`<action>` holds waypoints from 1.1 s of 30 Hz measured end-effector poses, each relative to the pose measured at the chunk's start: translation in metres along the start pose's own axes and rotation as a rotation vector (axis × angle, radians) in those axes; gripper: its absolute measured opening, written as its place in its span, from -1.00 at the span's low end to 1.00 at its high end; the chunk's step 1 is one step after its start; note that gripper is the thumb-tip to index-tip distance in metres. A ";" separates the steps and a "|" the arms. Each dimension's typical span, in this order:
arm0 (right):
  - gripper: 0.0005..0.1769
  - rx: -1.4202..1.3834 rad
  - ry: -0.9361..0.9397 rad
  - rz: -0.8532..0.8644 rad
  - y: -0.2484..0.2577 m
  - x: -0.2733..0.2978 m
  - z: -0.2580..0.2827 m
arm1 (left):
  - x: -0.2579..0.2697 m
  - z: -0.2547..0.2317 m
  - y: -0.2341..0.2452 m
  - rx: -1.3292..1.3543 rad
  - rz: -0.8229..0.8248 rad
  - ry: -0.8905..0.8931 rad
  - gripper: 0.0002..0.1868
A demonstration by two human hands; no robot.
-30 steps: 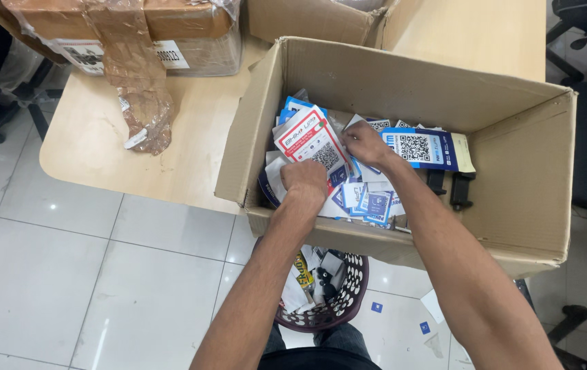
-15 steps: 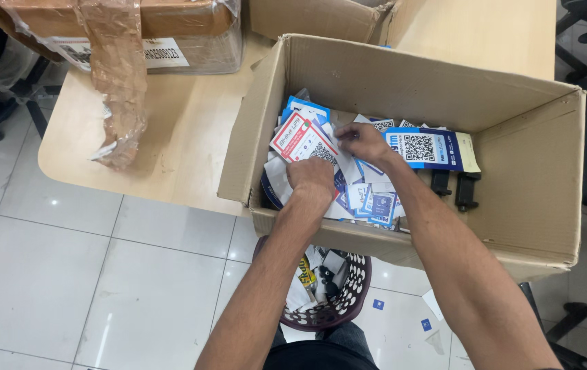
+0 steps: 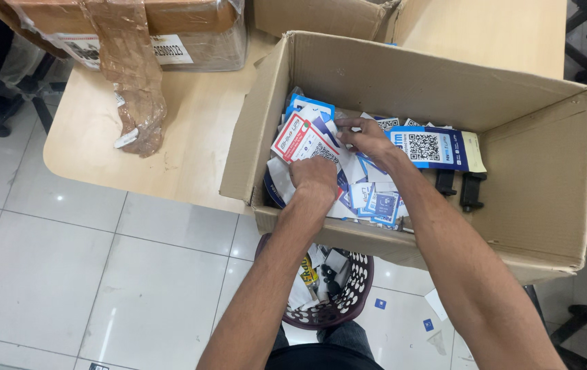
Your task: The person sorts various items from a large cardboard box into a smaller basket by hand, handling payment stickers, small electronic components, and plastic-wrapped objects.
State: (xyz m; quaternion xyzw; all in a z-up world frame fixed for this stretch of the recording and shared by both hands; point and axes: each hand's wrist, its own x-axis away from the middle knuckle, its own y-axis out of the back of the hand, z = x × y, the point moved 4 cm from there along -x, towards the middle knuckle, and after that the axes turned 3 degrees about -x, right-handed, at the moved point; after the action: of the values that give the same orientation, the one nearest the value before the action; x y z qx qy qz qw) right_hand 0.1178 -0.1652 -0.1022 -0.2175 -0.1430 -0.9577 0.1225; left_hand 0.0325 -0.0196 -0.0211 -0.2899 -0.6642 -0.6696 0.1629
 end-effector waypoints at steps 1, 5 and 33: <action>-0.48 0.013 0.032 -0.026 0.002 0.000 0.002 | -0.001 0.001 0.000 0.019 0.004 0.005 -0.74; -0.55 -0.089 0.150 -0.218 0.019 0.003 0.009 | -0.004 0.001 -0.006 0.013 -0.028 0.008 -0.75; -0.34 -0.515 0.283 -0.144 0.046 0.164 0.074 | 0.031 -0.010 0.051 0.101 -0.861 -0.386 -0.65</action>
State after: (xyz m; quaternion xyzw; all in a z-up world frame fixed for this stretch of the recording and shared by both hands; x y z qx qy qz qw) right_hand 0.0165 -0.2119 0.0460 -0.0951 0.1078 -0.9895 0.0137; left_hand 0.0376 -0.0272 0.0391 -0.0991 -0.7738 -0.5769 -0.2421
